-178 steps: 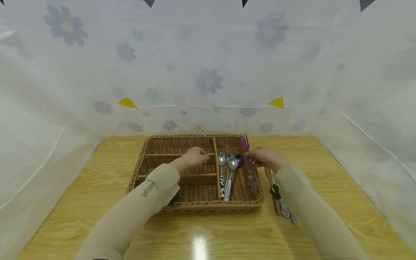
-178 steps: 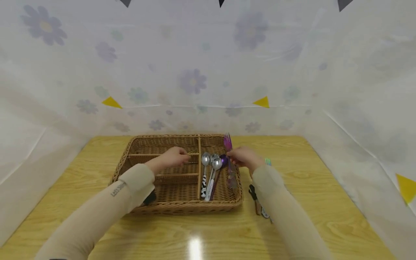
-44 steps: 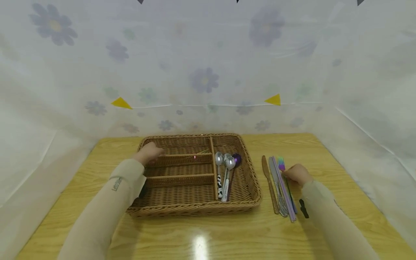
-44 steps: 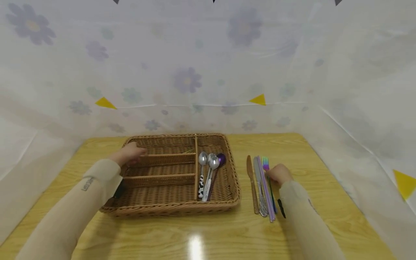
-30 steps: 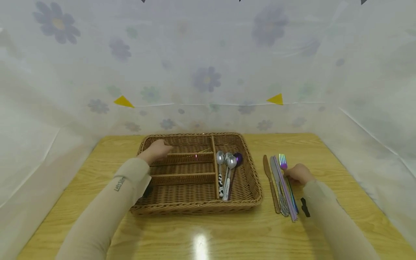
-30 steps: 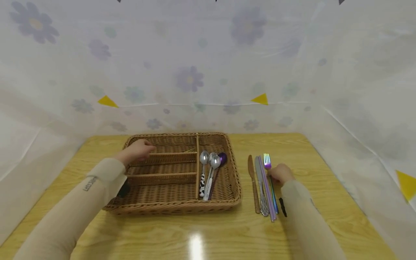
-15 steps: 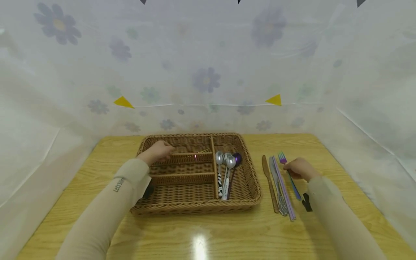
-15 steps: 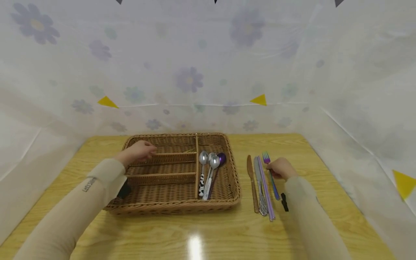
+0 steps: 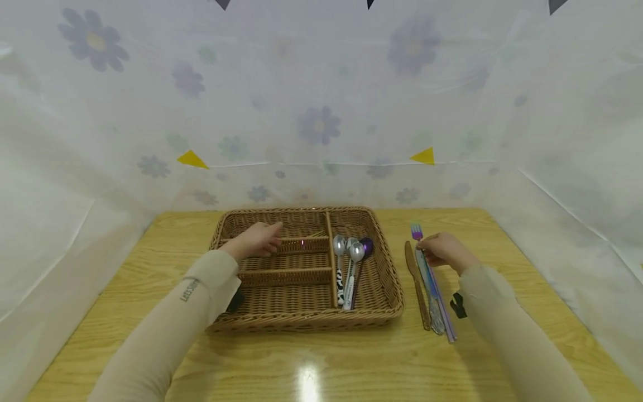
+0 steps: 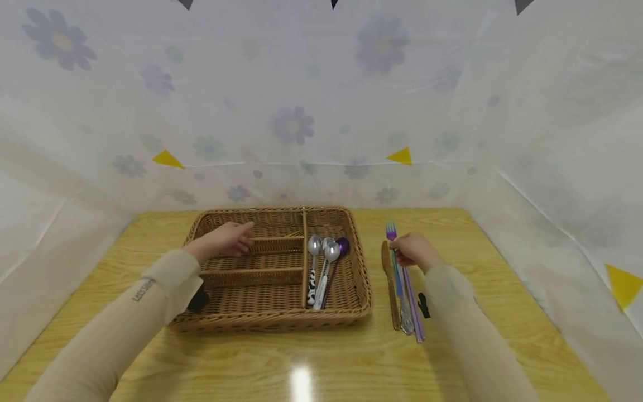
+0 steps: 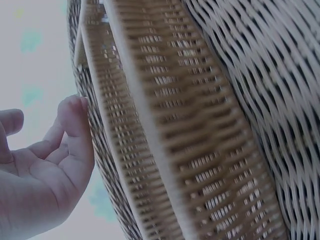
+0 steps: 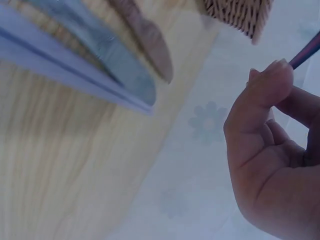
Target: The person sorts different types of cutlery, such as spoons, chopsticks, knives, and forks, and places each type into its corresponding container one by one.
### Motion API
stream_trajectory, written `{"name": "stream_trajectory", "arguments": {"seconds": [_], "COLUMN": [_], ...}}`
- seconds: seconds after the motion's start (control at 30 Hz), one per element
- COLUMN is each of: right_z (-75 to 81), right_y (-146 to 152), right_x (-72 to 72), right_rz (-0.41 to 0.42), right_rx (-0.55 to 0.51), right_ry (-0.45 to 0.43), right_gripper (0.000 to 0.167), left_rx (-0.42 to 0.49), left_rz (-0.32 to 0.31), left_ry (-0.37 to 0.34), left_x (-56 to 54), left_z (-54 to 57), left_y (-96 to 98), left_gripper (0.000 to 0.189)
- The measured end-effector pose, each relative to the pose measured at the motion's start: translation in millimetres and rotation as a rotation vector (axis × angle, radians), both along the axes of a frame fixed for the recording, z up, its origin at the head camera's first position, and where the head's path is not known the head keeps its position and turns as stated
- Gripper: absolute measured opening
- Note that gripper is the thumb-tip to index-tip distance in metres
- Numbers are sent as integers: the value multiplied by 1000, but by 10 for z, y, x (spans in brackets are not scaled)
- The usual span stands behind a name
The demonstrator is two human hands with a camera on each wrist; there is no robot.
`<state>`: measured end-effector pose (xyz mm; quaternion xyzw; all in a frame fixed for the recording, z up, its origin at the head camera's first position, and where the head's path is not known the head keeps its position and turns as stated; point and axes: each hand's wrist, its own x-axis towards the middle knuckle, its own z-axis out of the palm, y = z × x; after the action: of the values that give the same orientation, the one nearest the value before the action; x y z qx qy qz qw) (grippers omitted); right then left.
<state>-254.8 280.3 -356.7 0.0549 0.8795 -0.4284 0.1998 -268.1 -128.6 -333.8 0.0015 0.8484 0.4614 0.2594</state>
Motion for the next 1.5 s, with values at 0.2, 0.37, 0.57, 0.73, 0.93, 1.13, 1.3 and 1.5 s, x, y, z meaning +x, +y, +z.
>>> {"name": "stream_trajectory", "arguments": {"seconds": [0.2, 0.37, 0.57, 0.73, 0.93, 1.13, 1.3, 1.5], "right_z": [80, 115, 140, 145, 165, 214, 244, 256], "right_y": [-196, -374, -633, -797, -996, -1200, -1293, -1344], "right_x": [-55, -98, -141, -194, -191, -166, -158, -145], "right_rz": [15, 43, 63, 56, 53, 72, 70, 88], "right_rx": [-19, -30, -58, -76, -65, -117, -129, -119], "right_ry": [-17, -4, 15, 7, 9, -12, 10, 2], "right_gripper": [44, 43, 40, 38, 29, 31, 31, 30], "left_rx": [5, 24, 55, 43, -4, 19, 56, 66], "left_rz": [-39, -64, -113, -141, -240, -276, -282, -281], "left_ry": [13, 3, -20, -10, 9, 36, 37, 25], "left_x": [49, 86, 148, 296, 486, 572, 590, 597], "left_z": [8, -17, -71, -97, -143, -96, -65, -111], "left_y": [172, 311, 443, 659, 948, 1099, 1162, 1171], "left_gripper": [55, 52, 51, 47, 44, 45, 43, 35]}}
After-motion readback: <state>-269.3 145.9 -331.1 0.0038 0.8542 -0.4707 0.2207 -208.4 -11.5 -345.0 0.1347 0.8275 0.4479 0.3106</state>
